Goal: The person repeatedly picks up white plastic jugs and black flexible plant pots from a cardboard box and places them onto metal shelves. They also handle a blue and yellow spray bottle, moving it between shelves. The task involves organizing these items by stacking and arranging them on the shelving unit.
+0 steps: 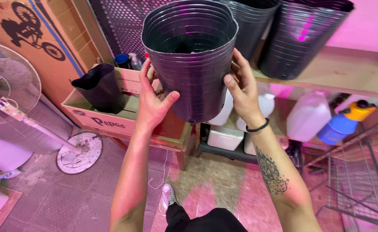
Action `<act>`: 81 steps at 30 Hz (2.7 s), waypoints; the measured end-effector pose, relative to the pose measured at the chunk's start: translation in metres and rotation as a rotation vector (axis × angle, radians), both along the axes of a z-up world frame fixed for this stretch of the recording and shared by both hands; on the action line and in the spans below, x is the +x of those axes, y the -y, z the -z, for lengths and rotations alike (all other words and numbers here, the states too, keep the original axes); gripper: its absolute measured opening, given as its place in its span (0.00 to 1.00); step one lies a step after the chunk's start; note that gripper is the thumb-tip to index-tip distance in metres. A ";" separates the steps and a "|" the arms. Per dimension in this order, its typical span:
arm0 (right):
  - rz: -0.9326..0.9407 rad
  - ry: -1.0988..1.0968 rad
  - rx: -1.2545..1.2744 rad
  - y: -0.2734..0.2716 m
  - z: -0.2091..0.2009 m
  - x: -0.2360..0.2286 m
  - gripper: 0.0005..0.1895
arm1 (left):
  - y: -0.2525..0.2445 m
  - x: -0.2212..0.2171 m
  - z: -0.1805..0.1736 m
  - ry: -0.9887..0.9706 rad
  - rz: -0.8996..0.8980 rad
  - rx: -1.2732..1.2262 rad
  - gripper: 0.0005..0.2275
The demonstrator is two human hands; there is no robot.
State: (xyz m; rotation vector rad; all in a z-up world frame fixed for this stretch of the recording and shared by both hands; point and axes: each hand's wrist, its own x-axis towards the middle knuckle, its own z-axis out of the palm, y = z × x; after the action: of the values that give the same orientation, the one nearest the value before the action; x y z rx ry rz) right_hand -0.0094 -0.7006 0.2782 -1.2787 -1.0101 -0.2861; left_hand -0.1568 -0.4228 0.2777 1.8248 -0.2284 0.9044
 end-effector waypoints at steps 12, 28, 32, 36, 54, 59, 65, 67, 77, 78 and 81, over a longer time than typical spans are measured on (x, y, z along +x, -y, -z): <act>0.239 0.014 0.013 0.277 0.038 -0.058 0.49 | 0.254 -0.028 -0.023 -0.053 0.253 0.020 0.60; 0.378 -0.183 -0.009 0.452 0.002 -0.028 0.45 | 0.410 0.109 -0.030 -0.091 0.466 0.156 0.57; 0.377 -0.211 -0.014 0.465 0.002 0.027 0.44 | 0.424 0.174 -0.024 -0.104 0.469 0.157 0.58; 0.427 -0.182 -0.065 0.475 0.004 0.082 0.43 | 0.438 0.238 -0.012 -0.102 0.468 0.140 0.58; 0.436 -0.357 0.012 0.475 0.032 0.277 0.38 | 0.474 0.401 0.013 -0.111 0.355 0.033 0.57; 0.403 -0.396 0.042 0.464 0.023 0.284 0.38 | 0.470 0.412 0.016 -0.138 0.334 0.021 0.56; 0.481 -0.454 -0.008 0.467 0.025 0.287 0.39 | 0.474 0.422 0.025 -0.140 0.285 0.003 0.57; 0.575 -0.461 -0.085 0.470 0.025 0.273 0.40 | 0.478 0.413 0.023 -0.161 0.259 -0.001 0.58; 0.426 -0.392 -0.088 0.472 0.067 0.168 0.37 | 0.462 0.321 0.068 -0.386 0.328 0.022 0.54; 0.414 -0.391 -0.084 0.469 0.075 0.158 0.36 | 0.457 0.301 0.073 -0.361 0.384 0.015 0.52; 0.366 -0.383 -0.112 0.452 0.101 0.118 0.36 | 0.427 0.233 0.088 -0.363 0.410 -0.011 0.47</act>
State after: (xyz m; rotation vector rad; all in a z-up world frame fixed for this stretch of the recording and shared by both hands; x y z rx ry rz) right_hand 0.1083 -1.1527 0.1772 -1.5491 -0.4687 -0.2523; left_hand 0.0766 -0.8502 0.1894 1.8058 -0.3500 0.2832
